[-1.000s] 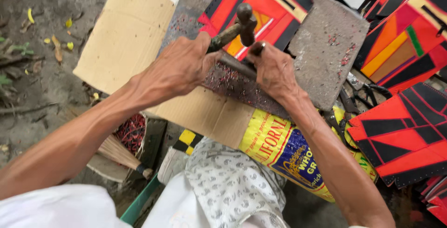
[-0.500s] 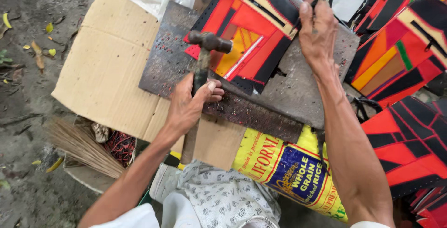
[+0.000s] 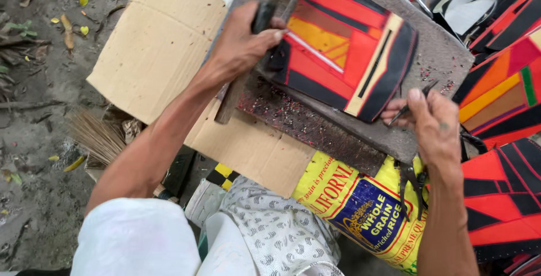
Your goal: The person holds a punch against a colorful patchwork leather panel on a stone block and strikes it repeatedly with a hammer, working along the edge of the panel. After finishing, the person sets the panel onto a stack of similar completed leather pieces.
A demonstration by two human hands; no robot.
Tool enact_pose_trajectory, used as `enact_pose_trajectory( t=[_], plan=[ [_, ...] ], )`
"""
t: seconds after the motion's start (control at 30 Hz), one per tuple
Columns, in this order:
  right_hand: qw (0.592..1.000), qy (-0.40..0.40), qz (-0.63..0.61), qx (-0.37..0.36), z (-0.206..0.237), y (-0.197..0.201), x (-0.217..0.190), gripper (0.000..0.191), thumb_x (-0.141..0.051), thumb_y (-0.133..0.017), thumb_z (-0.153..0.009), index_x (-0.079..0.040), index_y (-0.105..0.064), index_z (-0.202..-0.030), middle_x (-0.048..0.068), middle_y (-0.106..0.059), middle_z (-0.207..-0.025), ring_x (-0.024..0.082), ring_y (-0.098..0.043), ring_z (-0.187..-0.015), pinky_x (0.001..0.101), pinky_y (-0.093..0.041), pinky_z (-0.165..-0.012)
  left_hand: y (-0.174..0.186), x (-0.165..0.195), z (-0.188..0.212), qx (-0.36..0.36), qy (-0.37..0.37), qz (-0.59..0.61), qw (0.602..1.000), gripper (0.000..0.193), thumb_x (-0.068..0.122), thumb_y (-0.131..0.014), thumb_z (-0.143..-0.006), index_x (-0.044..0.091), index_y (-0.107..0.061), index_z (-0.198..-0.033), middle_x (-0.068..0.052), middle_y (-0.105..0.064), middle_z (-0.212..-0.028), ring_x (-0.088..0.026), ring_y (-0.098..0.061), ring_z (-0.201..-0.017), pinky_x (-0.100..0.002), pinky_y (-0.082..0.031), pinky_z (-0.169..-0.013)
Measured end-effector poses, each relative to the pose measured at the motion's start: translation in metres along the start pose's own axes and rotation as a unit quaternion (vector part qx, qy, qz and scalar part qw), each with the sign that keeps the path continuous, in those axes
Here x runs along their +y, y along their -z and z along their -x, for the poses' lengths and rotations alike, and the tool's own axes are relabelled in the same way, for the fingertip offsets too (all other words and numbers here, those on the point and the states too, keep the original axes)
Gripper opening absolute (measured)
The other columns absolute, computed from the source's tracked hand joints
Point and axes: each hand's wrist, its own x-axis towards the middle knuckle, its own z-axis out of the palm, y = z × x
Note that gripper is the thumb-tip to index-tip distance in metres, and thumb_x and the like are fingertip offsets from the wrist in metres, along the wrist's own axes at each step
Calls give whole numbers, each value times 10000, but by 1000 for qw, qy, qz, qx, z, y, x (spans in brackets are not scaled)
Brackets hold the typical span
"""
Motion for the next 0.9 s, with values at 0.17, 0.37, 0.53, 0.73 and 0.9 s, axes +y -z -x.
enact_pose_trajectory(
  t=[0.17,0.37,0.53,0.73,0.9],
  plan=[
    [999,-7,-52,-11,22,-4,18,343,-272,-498,-1138,49,-599,-1069,174,-711,-975,222,-731,-793,349,-622,-711,-11,7,-23,-25,-26,-70,997,217,164,-756,-876,15,-675,-1011,-23,-664,-825,-91,-631,-771,-273,-534,-704],
    [994,100,-14,45,20,-17,3,315,-262,-526,-1156,44,-561,-1086,155,-666,-979,252,-692,-803,371,-610,-672,-16,14,-23,-7,-13,-75,997,184,163,-732,-839,29,-663,-945,-51,-693,-800,-150,-673,-752,-335,-554,-684],
    [979,159,-120,-42,-9,-70,5,337,-297,-542,-1126,39,-549,-1099,157,-685,-1009,256,-745,-894,385,-667,-797,-15,25,-12,12,66,-138,988,134,135,-660,-828,32,-599,-887,-110,-687,-765,-227,-698,-719,-382,-540,-670],
    [972,171,-156,48,-23,-95,28,355,-313,-563,-1112,39,-536,-1073,137,-653,-975,245,-731,-881,423,-673,-797,-19,46,-10,-18,18,-182,983,216,158,-716,-813,-13,-608,-886,-200,-680,-763,-295,-696,-732,-439,-518,-687],
    [970,158,-180,35,-24,-89,37,352,-318,-574,-1099,30,-539,-1055,137,-675,-943,227,-735,-847,410,-666,-778,-20,39,-27,-45,-28,-171,984,271,153,-746,-797,-38,-574,-882,-209,-680,-738,-309,-730,-713,-450,-545,-661]
  ],
)
